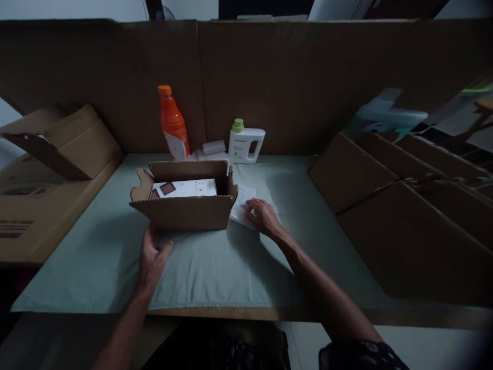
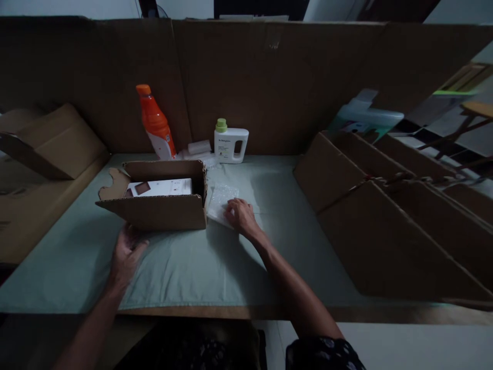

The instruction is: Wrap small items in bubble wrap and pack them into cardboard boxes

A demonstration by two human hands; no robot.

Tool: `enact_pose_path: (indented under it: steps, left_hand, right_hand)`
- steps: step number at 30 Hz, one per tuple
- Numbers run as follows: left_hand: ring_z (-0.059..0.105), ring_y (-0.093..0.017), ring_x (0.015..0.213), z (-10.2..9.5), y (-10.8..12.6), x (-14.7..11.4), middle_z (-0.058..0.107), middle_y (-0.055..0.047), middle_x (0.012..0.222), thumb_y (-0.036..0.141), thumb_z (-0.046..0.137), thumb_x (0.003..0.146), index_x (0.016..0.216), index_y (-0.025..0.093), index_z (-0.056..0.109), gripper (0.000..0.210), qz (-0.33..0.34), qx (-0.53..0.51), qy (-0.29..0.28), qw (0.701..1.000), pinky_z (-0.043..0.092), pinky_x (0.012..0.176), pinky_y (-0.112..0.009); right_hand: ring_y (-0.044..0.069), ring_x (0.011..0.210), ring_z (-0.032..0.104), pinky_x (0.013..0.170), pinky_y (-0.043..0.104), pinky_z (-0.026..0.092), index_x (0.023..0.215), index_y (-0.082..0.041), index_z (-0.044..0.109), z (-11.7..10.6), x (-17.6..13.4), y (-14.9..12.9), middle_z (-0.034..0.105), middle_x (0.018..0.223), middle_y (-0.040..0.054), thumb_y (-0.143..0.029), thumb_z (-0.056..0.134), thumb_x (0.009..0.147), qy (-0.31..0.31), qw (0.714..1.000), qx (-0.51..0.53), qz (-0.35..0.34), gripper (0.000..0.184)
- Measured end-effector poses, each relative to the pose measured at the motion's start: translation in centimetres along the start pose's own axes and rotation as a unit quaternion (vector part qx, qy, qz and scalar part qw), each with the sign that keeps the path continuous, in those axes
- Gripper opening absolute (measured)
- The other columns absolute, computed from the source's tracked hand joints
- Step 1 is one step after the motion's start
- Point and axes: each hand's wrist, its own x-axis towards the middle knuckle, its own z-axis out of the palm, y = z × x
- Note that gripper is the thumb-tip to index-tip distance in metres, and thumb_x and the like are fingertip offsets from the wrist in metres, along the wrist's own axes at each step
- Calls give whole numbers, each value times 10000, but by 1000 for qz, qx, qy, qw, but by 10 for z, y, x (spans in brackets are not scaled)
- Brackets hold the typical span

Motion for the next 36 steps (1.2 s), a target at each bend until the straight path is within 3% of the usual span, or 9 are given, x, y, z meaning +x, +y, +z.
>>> enact_pose_path:
  steps: [6,9,13,19,24,27,30,33,36]
  left_hand:
    - [477,-281,1413,-3,-8,11,517,-130,1498,230,678,774,1474,212,427,744,3,19,-6,1000,323,1220,-445]
    - [525,-277,1363,-3,-10,13,558,-120,1446,235,684,774,1450,214,447,717,0,32,-5,999,353,1201,-446]
    - [596,-274,1255,0,-9,19,619,-113,1327,252,693,757,1365,202,491,643,-1,61,12,998,425,1137,-451]
    - [591,-264,1272,12,-5,51,638,-99,1272,209,677,742,1289,205,507,573,17,94,57,994,420,1150,-426]
    - [592,-296,1284,11,-2,81,619,-152,1332,160,657,710,1340,153,483,654,7,127,64,990,423,1156,-460]
    - [506,-325,1384,-1,-3,56,527,-202,1464,200,656,755,1452,130,403,745,49,162,64,983,370,1192,-509]
    - [488,-351,1396,-8,0,-3,520,-211,1473,279,656,826,1469,136,421,699,98,236,37,966,378,1180,-561]
    - [490,-316,1396,4,11,-61,542,-150,1459,241,629,860,1459,206,449,626,177,251,-115,945,421,1165,-540]
    - [390,-316,1470,33,24,-92,490,-133,1521,174,649,819,1513,223,373,748,239,228,-273,904,412,1182,-541]
  right_hand:
    - [267,1215,633,1041,477,466,923,-239,706,-54,-60,-17,718,1251,75,-369,630,953,-104,979,88,-152,154]
    - [296,1218,631,1011,469,509,1038,-265,732,-67,-72,-26,715,1259,70,-534,698,884,-164,969,128,-133,311]
    - [296,1130,679,866,436,586,1276,-220,647,-40,-55,-40,686,1297,133,-472,648,916,-91,980,173,-34,440]
    - [280,1219,642,989,477,542,1485,-210,453,24,-8,-60,625,1398,141,-258,634,876,-48,970,218,-100,638]
    - [301,1284,605,985,495,547,1511,-204,437,16,11,-47,564,1475,156,-231,624,867,-76,966,234,-76,671]
    - [304,1332,565,1052,516,507,1466,-235,510,-15,-23,-27,551,1492,135,-350,626,924,-81,974,192,-92,565]
    - [311,1363,531,1076,517,494,1483,-304,496,-39,-84,-12,543,1506,104,-473,717,879,-158,970,110,-147,664]
    - [349,1398,480,1073,557,475,1484,-268,495,-36,-138,-12,515,1525,138,-399,804,797,-165,969,24,-182,765]
    - [336,1356,526,1028,541,490,1276,-229,650,-13,-159,-23,609,1424,141,-201,698,861,-90,981,-16,-170,419]
